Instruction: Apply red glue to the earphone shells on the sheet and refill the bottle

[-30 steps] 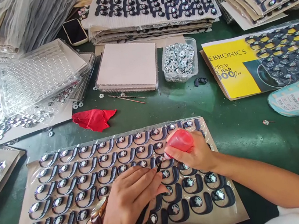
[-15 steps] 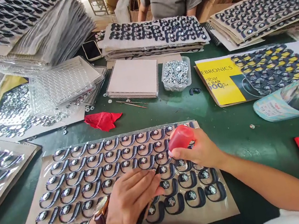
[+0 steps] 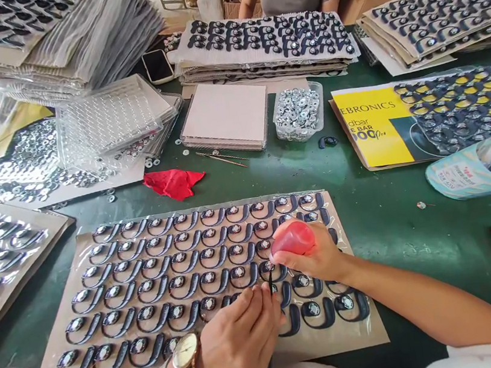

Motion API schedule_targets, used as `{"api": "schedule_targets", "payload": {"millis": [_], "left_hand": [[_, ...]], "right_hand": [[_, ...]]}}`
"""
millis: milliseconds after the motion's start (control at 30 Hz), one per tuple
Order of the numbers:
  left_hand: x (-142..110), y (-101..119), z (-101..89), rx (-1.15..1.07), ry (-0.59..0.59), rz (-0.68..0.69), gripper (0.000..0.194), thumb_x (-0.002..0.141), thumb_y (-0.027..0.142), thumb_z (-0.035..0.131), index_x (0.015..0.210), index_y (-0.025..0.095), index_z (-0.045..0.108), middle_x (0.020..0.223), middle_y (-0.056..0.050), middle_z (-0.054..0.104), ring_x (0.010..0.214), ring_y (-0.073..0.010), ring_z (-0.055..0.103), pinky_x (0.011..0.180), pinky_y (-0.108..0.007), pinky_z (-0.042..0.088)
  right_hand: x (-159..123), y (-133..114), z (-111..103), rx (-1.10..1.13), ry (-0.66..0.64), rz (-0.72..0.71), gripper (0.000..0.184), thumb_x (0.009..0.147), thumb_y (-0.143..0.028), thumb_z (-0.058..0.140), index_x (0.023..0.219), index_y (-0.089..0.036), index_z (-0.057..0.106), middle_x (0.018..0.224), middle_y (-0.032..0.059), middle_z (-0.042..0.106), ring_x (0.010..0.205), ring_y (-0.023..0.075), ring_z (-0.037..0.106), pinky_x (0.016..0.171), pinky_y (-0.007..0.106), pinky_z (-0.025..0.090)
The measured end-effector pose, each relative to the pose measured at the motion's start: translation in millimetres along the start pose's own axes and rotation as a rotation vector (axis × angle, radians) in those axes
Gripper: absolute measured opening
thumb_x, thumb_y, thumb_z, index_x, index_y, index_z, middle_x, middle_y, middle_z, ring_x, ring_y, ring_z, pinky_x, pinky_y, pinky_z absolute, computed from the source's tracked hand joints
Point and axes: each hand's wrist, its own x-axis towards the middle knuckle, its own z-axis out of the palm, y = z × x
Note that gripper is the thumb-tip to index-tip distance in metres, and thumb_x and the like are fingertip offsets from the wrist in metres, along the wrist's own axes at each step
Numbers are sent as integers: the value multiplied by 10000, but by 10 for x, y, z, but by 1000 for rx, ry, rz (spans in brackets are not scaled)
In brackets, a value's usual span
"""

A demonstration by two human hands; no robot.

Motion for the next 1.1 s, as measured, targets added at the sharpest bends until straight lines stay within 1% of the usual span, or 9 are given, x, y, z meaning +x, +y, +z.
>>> {"api": "schedule_targets", "payload": {"millis": [100, 167, 300, 400, 567, 700, 800, 967, 1100], "left_hand": [[12, 6, 22, 4, -3, 8, 278, 884, 153, 631, 1085, -31, 679, 1026, -188, 732, 1004, -307, 692, 855, -406, 570], [28, -10, 20, -6, -3, 10, 280, 883, 154, 638, 1086, -34, 676, 1020, -191, 733, 1002, -306, 695, 854, -405, 571], [47, -45, -5, -30, 5, -33, 271, 896, 166, 638, 1095, -14, 674, 1037, -175, 737, 1008, -299, 703, 861, -410, 584], [36, -59, -33, -46, 7, -55, 266, 909, 173, 627, 1111, 8, 677, 1052, -153, 743, 998, -283, 712, 848, -403, 602], [-2, -69, -81, -38, 10, -50, 292, 920, 200, 622, 1145, 22, 674, 1122, -156, 729, 1071, -270, 691, 925, -379, 589], [6, -78, -97, -73, 4, -80, 261, 931, 183, 597, 1119, 26, 689, 1068, -140, 745, 1028, -251, 706, 925, -360, 585], [22, -82, -96, -88, 11, -92, 247, 932, 169, 588, 1100, 21, 694, 1045, -138, 750, 1005, -252, 711, 904, -361, 588], [31, -75, -91, -98, 9, -105, 245, 933, 170, 589, 1105, 28, 689, 1039, -137, 748, 1022, -242, 704, 935, -356, 577], [25, -71, -88, -95, 14, -111, 241, 924, 159, 600, 1104, 26, 689, 1041, -138, 749, 1027, -246, 703, 936, -358, 577]], "right_hand": [[11, -9, 5, -19, -20, 8, 237, 835, -458, 725, 831, -223, 701, 843, 15, 729, 703, 141, 684, 660, 234, 544], [13, -17, 9, -30, -16, 12, 235, 852, -457, 707, 814, -225, 702, 820, 14, 729, 715, 147, 686, 679, 242, 543], [16, -32, 14, -59, 26, 36, 255, 871, -453, 683, 761, -224, 705, 770, 10, 713, 684, 146, 669, 671, 251, 527], [23, -34, 13, -58, 30, 55, 261, 867, -464, 683, 766, -225, 707, 776, 8, 709, 687, 144, 661, 663, 248, 519], [30, -22, 9, -62, 30, 37, 253, 855, -466, 699, 763, -231, 712, 809, 12, 719, 705, 146, 667, 693, 256, 524], [9, -22, 6, -24, 109, 0, 229, 847, -437, 706, 771, -221, 695, 785, 23, 714, 666, 147, 662, 667, 267, 529], [-3, -36, 6, -41, 152, 38, 227, 859, -423, 676, 763, -218, 684, 708, 21, 701, 632, 152, 647, 650, 276, 532], [1, -40, 9, -85, 122, 86, 249, 868, -444, 655, 754, -222, 669, 684, 15, 685, 611, 148, 634, 637, 266, 532], [11, -16, 7, -74, 98, 89, 240, 869, -444, 669, 776, -224, 684, 725, 10, 693, 647, 146, 642, 658, 260, 527]]}}
